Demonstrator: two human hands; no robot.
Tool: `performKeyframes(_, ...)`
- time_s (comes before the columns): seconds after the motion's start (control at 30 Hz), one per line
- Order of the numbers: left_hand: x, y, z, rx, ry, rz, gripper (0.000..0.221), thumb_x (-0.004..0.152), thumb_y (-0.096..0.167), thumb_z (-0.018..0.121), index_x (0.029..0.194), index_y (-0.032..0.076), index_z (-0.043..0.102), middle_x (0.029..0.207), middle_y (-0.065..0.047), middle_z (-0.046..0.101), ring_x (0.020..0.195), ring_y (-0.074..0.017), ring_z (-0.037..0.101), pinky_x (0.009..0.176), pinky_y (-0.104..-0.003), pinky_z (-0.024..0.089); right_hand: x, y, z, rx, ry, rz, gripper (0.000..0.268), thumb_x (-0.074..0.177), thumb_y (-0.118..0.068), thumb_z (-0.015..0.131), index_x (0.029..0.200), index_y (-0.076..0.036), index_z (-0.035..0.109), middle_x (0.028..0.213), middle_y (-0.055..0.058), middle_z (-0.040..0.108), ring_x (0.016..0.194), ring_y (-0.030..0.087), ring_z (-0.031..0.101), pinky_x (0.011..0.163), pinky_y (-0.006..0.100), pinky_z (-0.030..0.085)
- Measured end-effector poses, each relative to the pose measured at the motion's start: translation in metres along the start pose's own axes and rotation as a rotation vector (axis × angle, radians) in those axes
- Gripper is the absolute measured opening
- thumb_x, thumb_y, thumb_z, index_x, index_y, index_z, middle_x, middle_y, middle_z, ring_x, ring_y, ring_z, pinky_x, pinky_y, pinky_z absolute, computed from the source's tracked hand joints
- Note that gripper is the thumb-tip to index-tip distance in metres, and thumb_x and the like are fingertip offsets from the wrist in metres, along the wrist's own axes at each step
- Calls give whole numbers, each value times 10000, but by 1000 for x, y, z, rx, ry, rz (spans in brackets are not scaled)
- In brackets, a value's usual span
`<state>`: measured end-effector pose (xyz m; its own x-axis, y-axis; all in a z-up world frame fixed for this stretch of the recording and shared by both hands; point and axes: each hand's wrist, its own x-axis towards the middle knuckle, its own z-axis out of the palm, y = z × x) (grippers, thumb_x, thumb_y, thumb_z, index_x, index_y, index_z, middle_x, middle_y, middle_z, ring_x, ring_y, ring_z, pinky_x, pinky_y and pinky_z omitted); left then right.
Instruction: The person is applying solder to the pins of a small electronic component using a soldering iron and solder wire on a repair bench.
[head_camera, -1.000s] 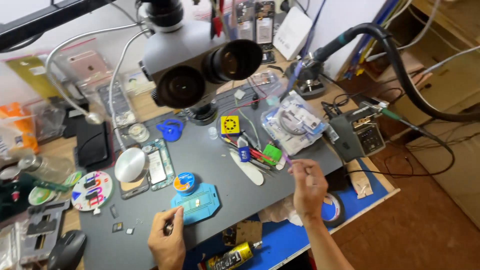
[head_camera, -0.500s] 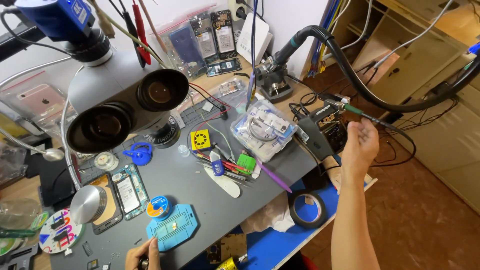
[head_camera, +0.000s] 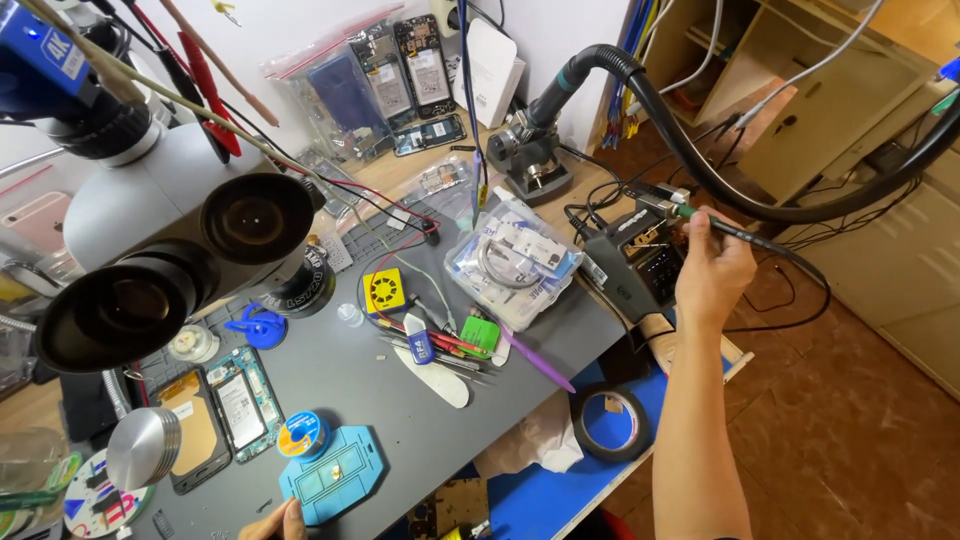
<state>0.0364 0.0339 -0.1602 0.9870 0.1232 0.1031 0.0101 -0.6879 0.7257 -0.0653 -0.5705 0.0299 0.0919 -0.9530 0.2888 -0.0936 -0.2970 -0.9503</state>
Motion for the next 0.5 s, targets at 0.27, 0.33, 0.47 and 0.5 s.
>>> performKeyframes(0.27, -26, 69, -19, -103, 113, 76, 190, 1021, 165, 766, 1117, 2, 790, 950, -145, 653, 732, -195, 582, 655, -282, 451, 3, 3, -3, -25, 105, -188, 141, 1077, -139, 595, 1156, -94, 703, 986, 45, 744, 908, 130, 727, 853, 286, 594)
performKeyframes(0.33, -28, 73, -19, -151, 135, 101, 179, 1019, 156, 762, 1113, 5, 783, 955, -138, 652, 741, -185, 583, 678, -272, 449, 4, 8, -8, 38, 162, -161, 147, 1074, -157, 616, 1150, -85, 719, 939, 46, 736, 867, 130, 720, 833, 293, 591)
performKeyframes(0.47, -33, 97, -25, -201, 151, 95, 153, 1013, 135, 762, 1090, 3, 779, 982, -140, 683, 828, -197, 631, 732, -278, 476, -12, -12, -24, 157, 308, 2, 146, 1002, -219, 681, 996, -110, 778, 887, 9, 787, 774, 71, 728, 820, 269, 624)
performKeyframes(0.5, -34, 101, -26, -202, 153, 92, 153, 1013, 135, 762, 1090, 3, 779, 982, -140, 683, 828, -197, 631, 732, -278, 476, -18, -17, -27, 157, 305, 0, 146, 1002, -219, 681, 996, -110, 778, 887, 9, 787, 774, 71, 728, 820, 269, 624)
